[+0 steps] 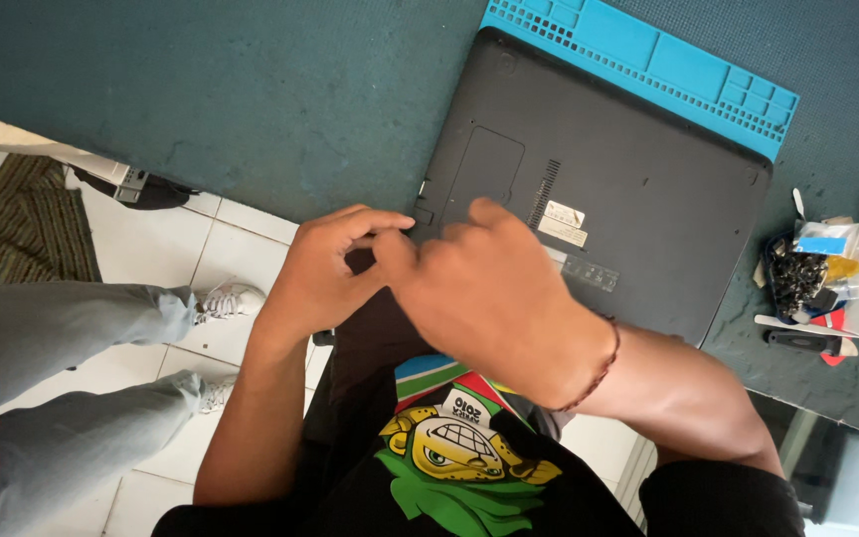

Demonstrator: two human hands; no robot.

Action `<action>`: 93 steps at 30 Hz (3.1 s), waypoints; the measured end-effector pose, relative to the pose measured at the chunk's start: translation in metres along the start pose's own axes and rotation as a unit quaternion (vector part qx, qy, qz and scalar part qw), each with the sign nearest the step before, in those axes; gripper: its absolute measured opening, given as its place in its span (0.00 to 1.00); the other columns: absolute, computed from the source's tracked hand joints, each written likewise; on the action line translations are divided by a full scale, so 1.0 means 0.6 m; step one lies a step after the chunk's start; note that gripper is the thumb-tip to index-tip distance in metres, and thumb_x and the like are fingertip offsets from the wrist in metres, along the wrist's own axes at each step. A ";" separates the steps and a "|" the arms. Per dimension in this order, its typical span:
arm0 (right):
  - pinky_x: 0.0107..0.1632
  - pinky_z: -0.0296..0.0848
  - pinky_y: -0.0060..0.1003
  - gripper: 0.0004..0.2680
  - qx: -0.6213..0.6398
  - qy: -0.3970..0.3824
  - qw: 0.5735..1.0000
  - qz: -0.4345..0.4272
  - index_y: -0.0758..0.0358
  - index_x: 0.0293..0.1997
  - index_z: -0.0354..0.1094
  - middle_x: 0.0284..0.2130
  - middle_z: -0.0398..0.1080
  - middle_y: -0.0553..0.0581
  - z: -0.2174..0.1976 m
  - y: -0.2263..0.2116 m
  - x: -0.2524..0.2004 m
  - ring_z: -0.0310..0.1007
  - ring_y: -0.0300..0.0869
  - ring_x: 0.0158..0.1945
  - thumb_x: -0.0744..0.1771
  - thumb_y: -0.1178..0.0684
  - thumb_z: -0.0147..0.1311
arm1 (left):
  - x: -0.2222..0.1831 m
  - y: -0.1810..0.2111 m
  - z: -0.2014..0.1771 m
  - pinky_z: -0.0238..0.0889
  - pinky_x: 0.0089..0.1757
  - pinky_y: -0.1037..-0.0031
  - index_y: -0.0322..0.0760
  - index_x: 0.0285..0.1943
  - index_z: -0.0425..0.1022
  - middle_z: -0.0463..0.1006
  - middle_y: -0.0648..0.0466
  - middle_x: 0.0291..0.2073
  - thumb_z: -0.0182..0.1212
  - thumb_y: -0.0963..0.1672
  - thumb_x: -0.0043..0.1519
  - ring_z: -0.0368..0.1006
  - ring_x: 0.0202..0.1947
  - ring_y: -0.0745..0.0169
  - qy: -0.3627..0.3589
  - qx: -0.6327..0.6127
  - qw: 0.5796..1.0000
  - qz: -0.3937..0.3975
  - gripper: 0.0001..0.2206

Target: The person installs a RAM module into a laptop, secures it, and then reassembles the bottom case. They use a screwdriver to fasten the cover plate and the main chassis screws.

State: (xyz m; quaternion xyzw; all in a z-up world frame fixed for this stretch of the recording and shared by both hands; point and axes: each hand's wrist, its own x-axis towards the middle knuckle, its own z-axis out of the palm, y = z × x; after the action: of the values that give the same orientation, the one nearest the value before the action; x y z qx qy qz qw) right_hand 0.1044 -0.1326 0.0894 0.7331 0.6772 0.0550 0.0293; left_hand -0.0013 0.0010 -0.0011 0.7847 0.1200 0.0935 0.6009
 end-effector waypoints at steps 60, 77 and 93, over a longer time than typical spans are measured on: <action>0.28 0.67 0.31 0.06 0.536 0.363 0.702 0.295 0.65 0.23 0.64 0.29 0.73 0.66 0.145 0.038 -0.332 0.67 0.41 0.24 0.58 0.68 0.56 | 0.007 0.069 0.254 0.70 0.36 0.70 0.31 0.41 0.76 0.77 0.47 0.33 0.57 0.39 0.60 0.75 0.34 0.53 0.018 -0.018 0.968 0.250 0.05; 0.34 0.72 0.38 0.03 0.557 0.327 0.720 0.256 0.68 0.27 0.67 0.28 0.73 0.65 0.144 0.049 -0.364 0.74 0.49 0.30 0.58 0.67 0.54 | -0.013 0.063 0.266 0.72 0.32 0.73 0.32 0.41 0.77 0.79 0.46 0.33 0.60 0.38 0.58 0.77 0.30 0.56 0.001 -0.038 0.972 0.232 0.05; 0.33 0.69 0.34 0.04 0.544 0.363 0.693 0.304 0.67 0.27 0.65 0.29 0.73 0.65 0.161 0.049 -0.365 0.72 0.46 0.29 0.58 0.68 0.54 | 0.025 0.087 0.245 0.72 0.33 0.68 0.34 0.35 0.78 0.80 0.50 0.31 0.61 0.38 0.56 0.77 0.31 0.51 -0.056 -0.054 0.984 0.162 0.03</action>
State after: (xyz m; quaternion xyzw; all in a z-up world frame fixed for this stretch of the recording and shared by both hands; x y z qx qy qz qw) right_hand 0.1285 -0.3500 -0.0122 0.7098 0.2869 -0.0548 -0.6410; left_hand 0.0596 -0.1429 0.0110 0.7639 -0.0476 0.1522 0.6253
